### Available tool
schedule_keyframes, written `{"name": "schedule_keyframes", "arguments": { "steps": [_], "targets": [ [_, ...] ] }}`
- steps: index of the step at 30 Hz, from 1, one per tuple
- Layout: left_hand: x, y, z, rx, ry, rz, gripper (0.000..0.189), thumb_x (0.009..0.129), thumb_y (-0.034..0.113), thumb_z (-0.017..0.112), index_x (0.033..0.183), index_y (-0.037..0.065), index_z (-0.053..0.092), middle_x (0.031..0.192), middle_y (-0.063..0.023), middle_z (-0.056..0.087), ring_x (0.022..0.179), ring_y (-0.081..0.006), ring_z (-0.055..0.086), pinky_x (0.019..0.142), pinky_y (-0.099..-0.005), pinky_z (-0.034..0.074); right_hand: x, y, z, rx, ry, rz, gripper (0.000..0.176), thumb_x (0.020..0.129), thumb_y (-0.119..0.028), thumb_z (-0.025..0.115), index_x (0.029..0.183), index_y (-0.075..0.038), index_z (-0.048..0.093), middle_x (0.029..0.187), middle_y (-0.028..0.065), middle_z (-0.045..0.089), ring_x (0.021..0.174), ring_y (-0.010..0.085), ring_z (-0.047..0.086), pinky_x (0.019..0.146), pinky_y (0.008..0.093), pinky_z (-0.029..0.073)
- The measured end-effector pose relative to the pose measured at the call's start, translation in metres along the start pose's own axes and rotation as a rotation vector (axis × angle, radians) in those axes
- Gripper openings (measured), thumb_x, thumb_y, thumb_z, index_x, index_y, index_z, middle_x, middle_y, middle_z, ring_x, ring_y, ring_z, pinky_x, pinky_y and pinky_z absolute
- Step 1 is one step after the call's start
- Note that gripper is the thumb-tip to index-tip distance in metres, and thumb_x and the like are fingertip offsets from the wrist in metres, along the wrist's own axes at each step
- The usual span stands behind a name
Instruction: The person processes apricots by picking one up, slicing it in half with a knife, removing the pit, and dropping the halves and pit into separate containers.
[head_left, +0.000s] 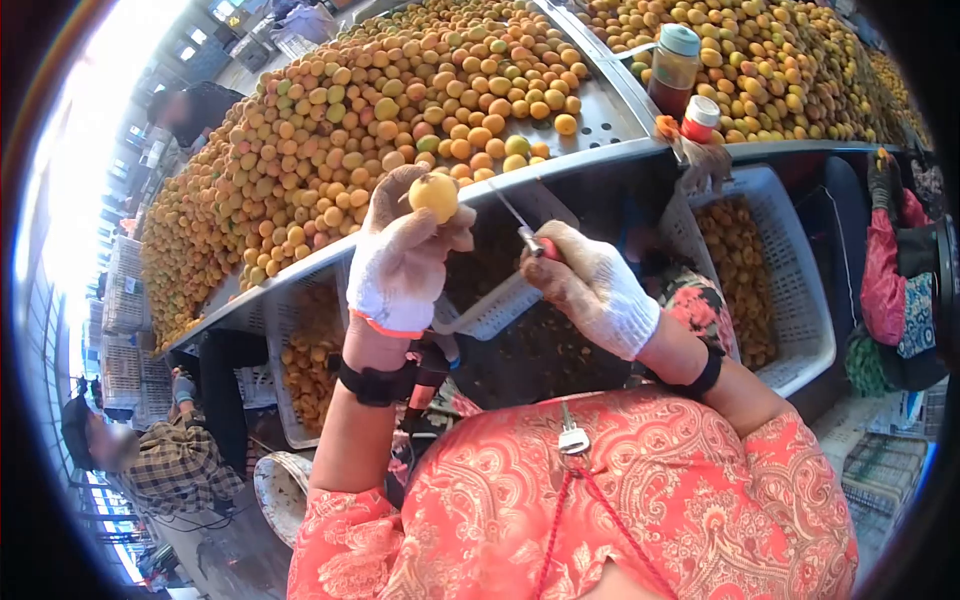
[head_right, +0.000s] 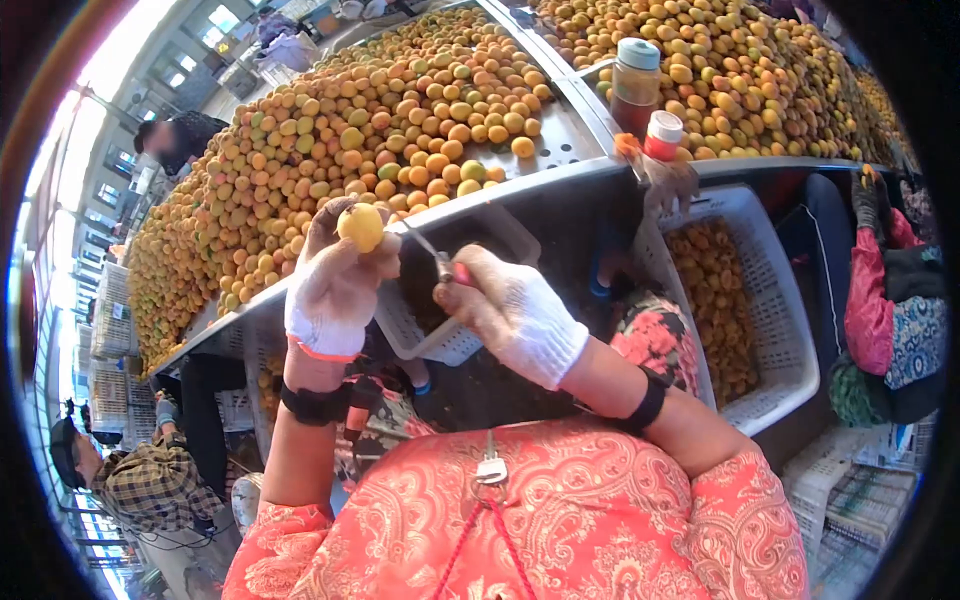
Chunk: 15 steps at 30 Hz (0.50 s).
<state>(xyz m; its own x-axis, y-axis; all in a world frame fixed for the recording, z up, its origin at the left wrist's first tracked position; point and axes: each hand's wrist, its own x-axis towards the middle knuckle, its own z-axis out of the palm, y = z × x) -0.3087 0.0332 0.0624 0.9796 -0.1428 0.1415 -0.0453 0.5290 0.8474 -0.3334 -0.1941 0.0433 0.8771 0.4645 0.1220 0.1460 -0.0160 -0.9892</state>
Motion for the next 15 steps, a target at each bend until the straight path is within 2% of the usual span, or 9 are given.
{"name": "schedule_keyframes", "arguments": {
  "steps": [1, 2, 5, 12, 14, 15],
  "targets": [
    [-0.007, -0.003, 0.010, -0.024, 0.013, 0.017, 0.046, 0.083, 0.004, 0.067, 0.126, 0.003, 0.050, 0.111, -0.0166, 0.062, 0.094, -0.0298, 0.067, 0.074, -0.0381, 0.057, -0.004, -0.003, 0.004, -0.148, 0.032, -0.095, 0.022, 0.099, -0.024, 0.056, 0.091, -0.005, 0.050, 0.068, 0.0109, 0.055, 0.061, 0.0217, 0.055, 0.060, 0.0348, 0.045],
    [-0.013, -0.005, 0.018, -0.015, -0.001, 0.034, 0.049, 0.082, 0.004, 0.067, 0.128, 0.002, 0.049, 0.112, -0.0160, 0.062, 0.096, -0.0295, 0.066, 0.078, -0.0377, 0.057, -0.009, -0.007, 0.008, -0.157, 0.030, -0.094, 0.022, 0.099, -0.024, 0.056, 0.091, -0.005, 0.050, 0.068, 0.0109, 0.055, 0.061, 0.0217, 0.055, 0.060, 0.0348, 0.045],
    [-0.031, -0.006, 0.044, -0.030, 0.015, 0.070, 0.050, 0.082, 0.004, 0.067, 0.130, 0.001, 0.049, 0.114, -0.0150, 0.061, 0.097, -0.0285, 0.065, 0.081, -0.0367, 0.056, -0.018, -0.020, 0.014, -0.223, 0.032, -0.070, 0.023, 0.098, -0.026, 0.057, 0.093, -0.004, 0.052, 0.071, 0.0177, 0.060, 0.068, 0.0352, 0.063, 0.061, 0.0409, 0.047],
    [-0.050, 0.001, 0.059, 0.043, 0.019, 0.064, 0.053, 0.080, -0.002, 0.064, 0.131, 0.000, 0.051, 0.119, -0.0120, 0.057, 0.100, -0.0229, 0.063, 0.081, -0.0325, 0.055, -0.031, -0.031, 0.018, -0.249, 0.018, -0.097, 0.023, 0.099, -0.026, 0.056, 0.094, -0.004, 0.052, 0.072, 0.0171, 0.060, 0.069, 0.0338, 0.063, 0.062, 0.0393, 0.047],
    [-0.053, 0.001, 0.058, 0.066, 0.019, 0.042, 0.054, 0.079, -0.003, 0.063, 0.132, 0.000, 0.051, 0.119, -0.0111, 0.057, 0.101, -0.0210, 0.062, 0.080, -0.0310, 0.054, -0.034, -0.040, 0.016, -0.227, 0.016, -0.074, 0.024, 0.100, -0.027, 0.055, 0.096, -0.003, 0.053, 0.071, 0.0154, 0.059, 0.066, 0.0266, 0.061, 0.062, 0.0366, 0.047],
    [-0.054, 0.000, 0.058, 0.121, 0.051, 0.044, 0.055, 0.078, -0.005, 0.062, 0.132, -0.001, 0.051, 0.119, -0.0102, 0.057, 0.100, -0.0189, 0.061, 0.079, -0.0293, 0.053, -0.033, -0.038, 0.016, -0.230, 0.017, -0.070, 0.024, 0.100, -0.027, 0.055, 0.096, -0.003, 0.053, 0.071, 0.0154, 0.059, 0.066, 0.0266, 0.061, 0.062, 0.0366, 0.047]
  ]
}}
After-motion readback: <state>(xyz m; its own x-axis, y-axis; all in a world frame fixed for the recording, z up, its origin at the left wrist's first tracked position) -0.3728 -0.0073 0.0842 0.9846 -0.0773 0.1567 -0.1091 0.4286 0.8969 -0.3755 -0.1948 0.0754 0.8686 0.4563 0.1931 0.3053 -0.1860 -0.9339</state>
